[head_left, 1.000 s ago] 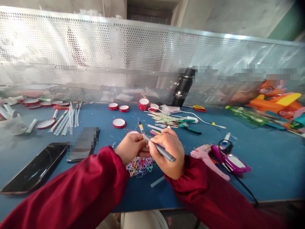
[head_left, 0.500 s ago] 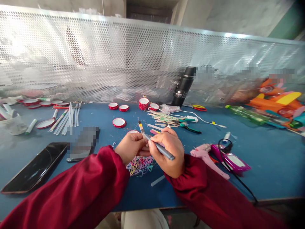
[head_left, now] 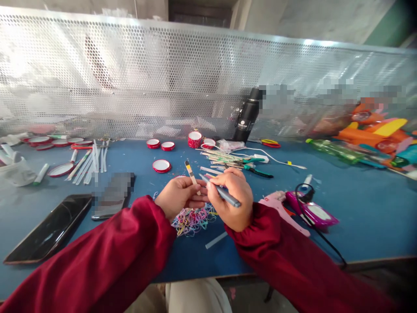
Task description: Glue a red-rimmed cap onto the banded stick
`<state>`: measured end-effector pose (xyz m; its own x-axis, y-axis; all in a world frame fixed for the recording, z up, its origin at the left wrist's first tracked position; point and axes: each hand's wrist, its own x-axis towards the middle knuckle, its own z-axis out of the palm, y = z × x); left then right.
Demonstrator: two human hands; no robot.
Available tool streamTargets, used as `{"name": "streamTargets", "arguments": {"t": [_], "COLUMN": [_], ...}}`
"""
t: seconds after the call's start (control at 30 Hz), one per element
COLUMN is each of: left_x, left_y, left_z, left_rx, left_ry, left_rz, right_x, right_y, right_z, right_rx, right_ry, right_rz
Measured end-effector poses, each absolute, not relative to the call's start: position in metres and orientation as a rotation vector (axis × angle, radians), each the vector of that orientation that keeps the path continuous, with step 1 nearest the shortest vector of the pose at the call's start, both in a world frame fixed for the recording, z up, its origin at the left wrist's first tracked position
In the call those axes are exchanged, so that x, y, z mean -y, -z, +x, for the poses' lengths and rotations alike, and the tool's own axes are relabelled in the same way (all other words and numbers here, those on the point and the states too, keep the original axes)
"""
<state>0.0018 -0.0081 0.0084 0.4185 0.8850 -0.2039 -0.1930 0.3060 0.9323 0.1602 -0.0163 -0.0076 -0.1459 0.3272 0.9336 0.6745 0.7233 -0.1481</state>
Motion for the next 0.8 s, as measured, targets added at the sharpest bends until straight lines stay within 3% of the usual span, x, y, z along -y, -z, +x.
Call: {"name": "streamTargets", "arguments": {"t": [0.8], "left_x": [0.003], "left_y": [-0.006], "left_z": [-0.013], "left_rx": [-0.866], "left_ry": [-0.867], "left_rz": [1.330], "right_x": [-0.033], "right_y": [0.028], "right_z": [0.188], "right_rx": [1.687], "right_ry": [0.544], "right_rz": [-0.986]}}
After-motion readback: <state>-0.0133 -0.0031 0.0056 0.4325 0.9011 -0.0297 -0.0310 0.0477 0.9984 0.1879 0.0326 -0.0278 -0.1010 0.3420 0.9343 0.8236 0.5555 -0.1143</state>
